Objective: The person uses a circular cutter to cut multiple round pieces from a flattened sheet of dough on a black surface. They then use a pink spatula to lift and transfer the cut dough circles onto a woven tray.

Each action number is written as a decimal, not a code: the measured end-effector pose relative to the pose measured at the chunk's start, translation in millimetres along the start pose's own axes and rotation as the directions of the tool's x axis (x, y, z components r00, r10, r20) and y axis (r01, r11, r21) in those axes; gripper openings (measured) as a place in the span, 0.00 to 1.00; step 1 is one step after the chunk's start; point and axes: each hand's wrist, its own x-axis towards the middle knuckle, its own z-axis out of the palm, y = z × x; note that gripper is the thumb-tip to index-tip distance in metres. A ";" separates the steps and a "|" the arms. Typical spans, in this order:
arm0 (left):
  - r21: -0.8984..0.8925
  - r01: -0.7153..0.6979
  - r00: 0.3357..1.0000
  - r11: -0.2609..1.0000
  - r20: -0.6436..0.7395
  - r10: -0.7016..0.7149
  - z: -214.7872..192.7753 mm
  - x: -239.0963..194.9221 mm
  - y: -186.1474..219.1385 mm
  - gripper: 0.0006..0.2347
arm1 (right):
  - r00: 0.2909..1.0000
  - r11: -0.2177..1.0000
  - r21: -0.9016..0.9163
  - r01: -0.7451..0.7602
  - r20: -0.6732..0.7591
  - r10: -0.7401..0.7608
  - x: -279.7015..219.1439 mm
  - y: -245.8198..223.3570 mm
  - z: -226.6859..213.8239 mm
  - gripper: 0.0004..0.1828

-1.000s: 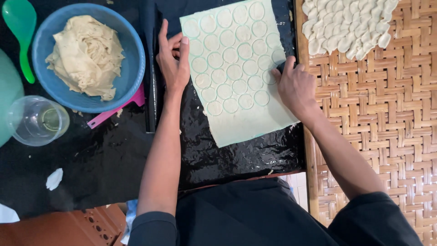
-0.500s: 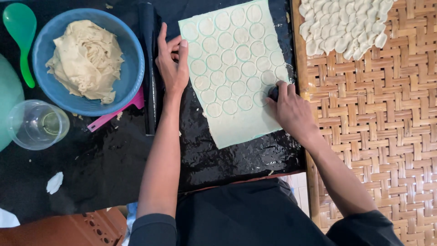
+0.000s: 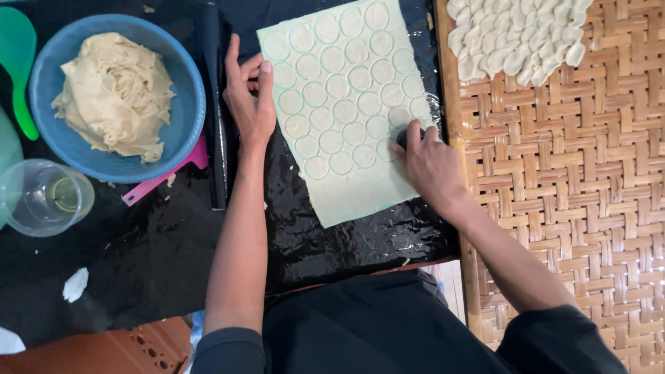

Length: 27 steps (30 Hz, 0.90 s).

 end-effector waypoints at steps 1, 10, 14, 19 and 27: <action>-0.003 -0.004 1.000 1.000 0.003 0.004 1.1 0.0 1.1 0.26 | 1.000 1.000 -0.001 -0.004 -0.003 0.004 -0.3 -1.9 5.8 0.28; -0.016 0.007 1.000 1.000 -0.023 -0.008 -1.3 -2.3 -0.4 0.27 | 0.978 0.919 0.353 -0.175 -0.043 0.203 -17.3 23.6 -26.2 0.29; 0.005 0.011 1.000 1.000 -0.015 -0.011 -0.8 -0.4 0.7 0.26 | 0.983 0.946 0.311 -0.086 -0.129 0.132 -22.6 29.3 -32.6 0.28; 0.008 -0.015 1.000 1.000 -0.014 0.015 -2.6 -0.5 -1.4 0.27 | 0.990 0.962 0.261 -0.081 -0.088 0.107 -13.0 28.9 -23.6 0.29; 0.007 -0.017 1.000 1.000 -0.009 0.017 -0.9 -0.5 -5.2 0.27 | 0.981 0.981 -0.015 -0.194 0.023 0.194 1.5 25.6 2.2 0.33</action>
